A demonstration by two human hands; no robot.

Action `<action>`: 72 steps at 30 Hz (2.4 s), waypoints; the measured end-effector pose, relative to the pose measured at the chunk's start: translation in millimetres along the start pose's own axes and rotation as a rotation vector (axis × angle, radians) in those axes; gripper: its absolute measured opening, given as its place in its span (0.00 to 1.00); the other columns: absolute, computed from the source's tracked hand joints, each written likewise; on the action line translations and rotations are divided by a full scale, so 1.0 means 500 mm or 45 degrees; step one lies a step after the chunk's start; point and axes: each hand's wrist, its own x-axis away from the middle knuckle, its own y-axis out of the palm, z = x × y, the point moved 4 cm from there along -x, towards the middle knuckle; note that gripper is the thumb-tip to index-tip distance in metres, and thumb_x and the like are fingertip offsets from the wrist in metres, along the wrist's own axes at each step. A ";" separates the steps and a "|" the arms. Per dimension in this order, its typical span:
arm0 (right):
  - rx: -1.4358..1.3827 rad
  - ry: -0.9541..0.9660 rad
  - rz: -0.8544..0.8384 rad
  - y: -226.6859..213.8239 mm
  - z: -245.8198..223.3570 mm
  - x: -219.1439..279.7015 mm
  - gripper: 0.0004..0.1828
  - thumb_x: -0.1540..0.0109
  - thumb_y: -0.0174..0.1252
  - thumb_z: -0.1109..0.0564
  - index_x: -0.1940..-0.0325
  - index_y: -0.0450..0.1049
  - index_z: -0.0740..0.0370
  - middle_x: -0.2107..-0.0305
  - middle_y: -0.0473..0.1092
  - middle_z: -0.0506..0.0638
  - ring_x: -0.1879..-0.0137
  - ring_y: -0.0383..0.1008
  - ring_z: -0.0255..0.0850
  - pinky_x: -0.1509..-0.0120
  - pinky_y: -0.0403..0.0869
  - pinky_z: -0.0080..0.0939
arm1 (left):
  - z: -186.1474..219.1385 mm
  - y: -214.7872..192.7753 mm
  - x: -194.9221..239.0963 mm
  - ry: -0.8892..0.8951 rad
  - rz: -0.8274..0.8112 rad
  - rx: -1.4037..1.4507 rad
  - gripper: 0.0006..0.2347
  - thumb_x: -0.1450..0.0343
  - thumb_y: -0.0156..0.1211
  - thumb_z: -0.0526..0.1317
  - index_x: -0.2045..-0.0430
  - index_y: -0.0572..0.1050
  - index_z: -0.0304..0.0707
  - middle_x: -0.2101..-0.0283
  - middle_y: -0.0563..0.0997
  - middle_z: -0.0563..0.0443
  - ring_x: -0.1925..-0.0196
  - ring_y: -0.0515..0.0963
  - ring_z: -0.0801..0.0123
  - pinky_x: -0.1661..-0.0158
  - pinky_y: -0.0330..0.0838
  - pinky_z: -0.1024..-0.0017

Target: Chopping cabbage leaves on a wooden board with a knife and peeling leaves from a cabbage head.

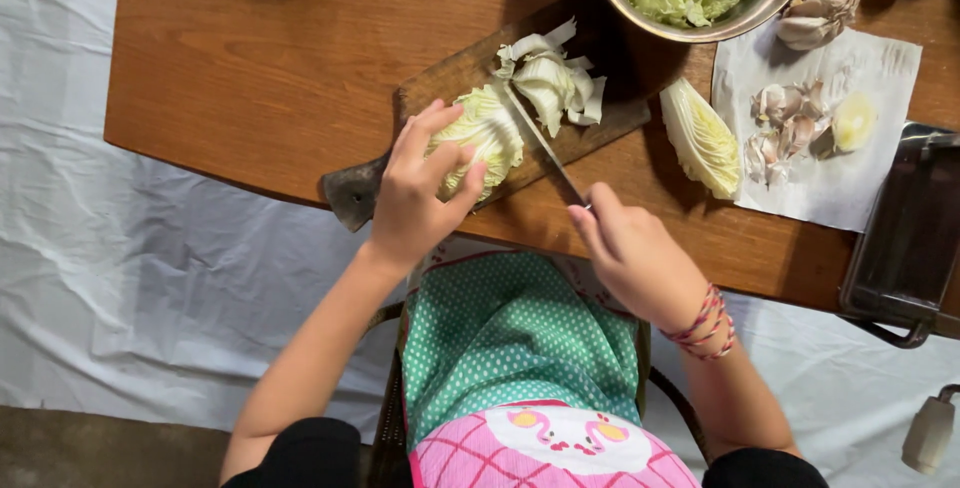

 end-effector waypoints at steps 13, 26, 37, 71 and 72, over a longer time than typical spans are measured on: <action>0.131 0.050 -0.025 0.015 -0.051 0.006 0.15 0.28 0.37 0.43 0.56 0.60 0.55 0.73 0.73 0.68 0.61 0.77 0.72 0.54 0.75 0.71 | 0.009 0.017 -0.001 0.059 0.021 -0.232 0.07 0.33 0.65 0.39 0.64 0.77 0.43 0.49 0.78 0.47 0.42 0.79 0.45 0.40 0.71 0.49; 0.083 0.045 -0.120 0.013 -0.075 -0.010 0.19 0.28 0.34 0.44 0.57 0.60 0.61 0.70 0.73 0.73 0.58 0.75 0.78 0.51 0.74 0.73 | -0.025 0.046 0.000 0.116 0.077 -0.144 0.09 0.29 0.68 0.39 0.76 0.73 0.40 0.59 0.77 0.53 0.51 0.83 0.53 0.46 0.76 0.56; 0.181 -0.001 -0.075 0.022 -0.104 -0.065 0.19 0.28 0.34 0.45 0.57 0.61 0.62 0.69 0.74 0.70 0.58 0.77 0.75 0.51 0.76 0.70 | -0.009 0.035 -0.014 0.136 0.061 -0.097 0.10 0.29 0.67 0.37 0.79 0.72 0.39 0.64 0.77 0.52 0.53 0.83 0.52 0.51 0.79 0.61; 0.270 -0.023 0.099 0.051 -0.083 -0.081 0.22 0.26 0.33 0.41 0.56 0.60 0.61 0.70 0.74 0.68 0.60 0.78 0.73 0.55 0.77 0.69 | -0.017 0.046 -0.004 0.124 0.104 -0.117 0.10 0.30 0.66 0.38 0.78 0.70 0.41 0.64 0.78 0.52 0.53 0.83 0.53 0.52 0.78 0.62; 0.246 -0.017 0.086 0.050 -0.080 -0.082 0.22 0.27 0.33 0.40 0.56 0.60 0.61 0.70 0.74 0.68 0.59 0.78 0.73 0.54 0.77 0.69 | -0.019 0.047 -0.006 0.126 0.110 -0.115 0.10 0.30 0.66 0.38 0.78 0.70 0.41 0.63 0.78 0.52 0.53 0.83 0.53 0.52 0.78 0.62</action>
